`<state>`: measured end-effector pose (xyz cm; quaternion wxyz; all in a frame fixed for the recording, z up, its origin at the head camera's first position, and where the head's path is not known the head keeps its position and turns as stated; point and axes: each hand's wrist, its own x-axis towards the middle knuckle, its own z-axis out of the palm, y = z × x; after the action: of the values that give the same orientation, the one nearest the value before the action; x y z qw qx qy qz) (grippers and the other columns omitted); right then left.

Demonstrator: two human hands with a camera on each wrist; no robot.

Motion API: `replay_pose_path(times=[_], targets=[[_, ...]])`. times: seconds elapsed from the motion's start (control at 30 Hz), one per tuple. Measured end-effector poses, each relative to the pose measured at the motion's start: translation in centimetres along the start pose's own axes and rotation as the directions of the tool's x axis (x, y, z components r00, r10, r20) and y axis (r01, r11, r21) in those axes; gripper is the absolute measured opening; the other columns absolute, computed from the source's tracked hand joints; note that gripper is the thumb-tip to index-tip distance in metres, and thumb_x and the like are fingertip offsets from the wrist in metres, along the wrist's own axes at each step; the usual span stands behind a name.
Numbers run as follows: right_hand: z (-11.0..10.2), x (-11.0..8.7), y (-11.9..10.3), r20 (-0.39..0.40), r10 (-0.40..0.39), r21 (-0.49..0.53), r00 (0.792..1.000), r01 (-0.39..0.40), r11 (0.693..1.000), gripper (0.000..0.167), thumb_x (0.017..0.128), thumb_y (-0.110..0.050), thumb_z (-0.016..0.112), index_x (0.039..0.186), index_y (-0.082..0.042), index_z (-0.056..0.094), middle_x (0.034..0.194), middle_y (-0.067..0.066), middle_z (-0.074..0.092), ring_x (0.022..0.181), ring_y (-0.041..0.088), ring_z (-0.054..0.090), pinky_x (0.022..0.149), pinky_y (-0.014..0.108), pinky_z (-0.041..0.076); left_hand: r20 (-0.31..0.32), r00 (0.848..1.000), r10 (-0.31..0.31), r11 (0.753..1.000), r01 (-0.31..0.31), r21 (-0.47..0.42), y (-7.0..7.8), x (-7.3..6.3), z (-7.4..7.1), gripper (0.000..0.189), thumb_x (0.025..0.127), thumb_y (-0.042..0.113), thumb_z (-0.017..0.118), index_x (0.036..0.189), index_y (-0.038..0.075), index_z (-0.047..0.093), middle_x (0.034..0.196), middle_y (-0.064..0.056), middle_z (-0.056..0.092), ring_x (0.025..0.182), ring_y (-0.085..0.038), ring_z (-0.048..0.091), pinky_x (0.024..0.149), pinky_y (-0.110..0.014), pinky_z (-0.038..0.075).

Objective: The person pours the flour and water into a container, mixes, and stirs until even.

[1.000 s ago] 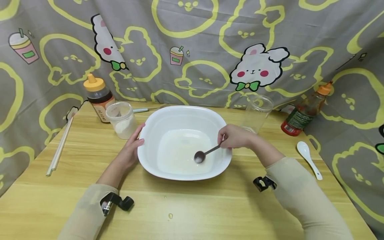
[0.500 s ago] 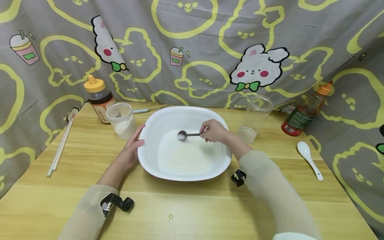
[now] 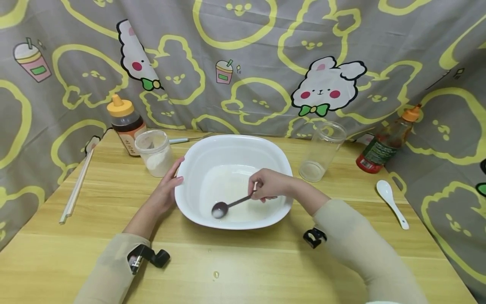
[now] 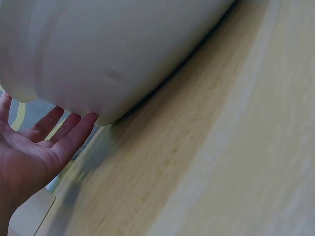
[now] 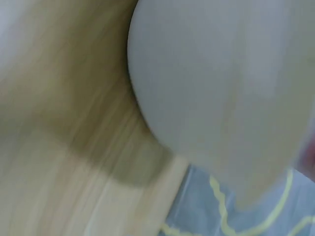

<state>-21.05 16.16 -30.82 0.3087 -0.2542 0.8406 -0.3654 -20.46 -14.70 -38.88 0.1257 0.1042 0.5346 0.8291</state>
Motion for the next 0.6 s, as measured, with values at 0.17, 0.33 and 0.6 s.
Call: replay_pose_path(times=[0.17,0.33,0.6], targets=[[-1.5,-3.0,0.5,-0.011,0.025,-0.066,1.000,-0.026,0.997,0.006,0.076,-0.001,0.057,0.078,-0.006,0.059,0.051,0.003,0.048,0.039,0.009,0.035,0.037,0.019,0.028,-0.002,1.000,0.000,1.000,0.000,0.000,-0.1,0.1,0.1,0.062,0.084,0.006,0.045,0.138,0.022,0.019,0.132,-0.020,0.026,0.103,-0.028,0.045,0.075,-0.034,0.046],[-3.3,-4.7,0.5,-0.103,0.068,-0.227,0.992,-0.090,0.970,0.008,0.074,0.001,0.055,0.075,-0.007,0.058,0.053,0.002,0.049,0.042,0.011,0.039,0.038,0.021,0.032,0.002,1.000,0.000,1.000,0.000,-0.002,-0.1,0.1,0.1,0.062,0.084,0.006,0.045,0.138,0.022,0.019,0.133,-0.019,0.026,0.109,-0.035,0.038,0.080,-0.040,0.043],[-4.4,-2.1,0.9,-0.346,0.139,-0.275,0.928,-0.243,0.930,0.006,0.073,-0.002,0.055,0.078,-0.002,0.058,0.055,0.004,0.052,0.049,0.014,0.046,0.045,0.026,0.037,-0.004,1.000,-0.001,1.000,0.001,-0.006,-0.1,0.1,0.0,0.063,0.083,0.006,0.046,0.138,0.022,0.020,0.132,-0.020,0.026,0.107,-0.032,0.041,0.078,-0.037,0.045]])
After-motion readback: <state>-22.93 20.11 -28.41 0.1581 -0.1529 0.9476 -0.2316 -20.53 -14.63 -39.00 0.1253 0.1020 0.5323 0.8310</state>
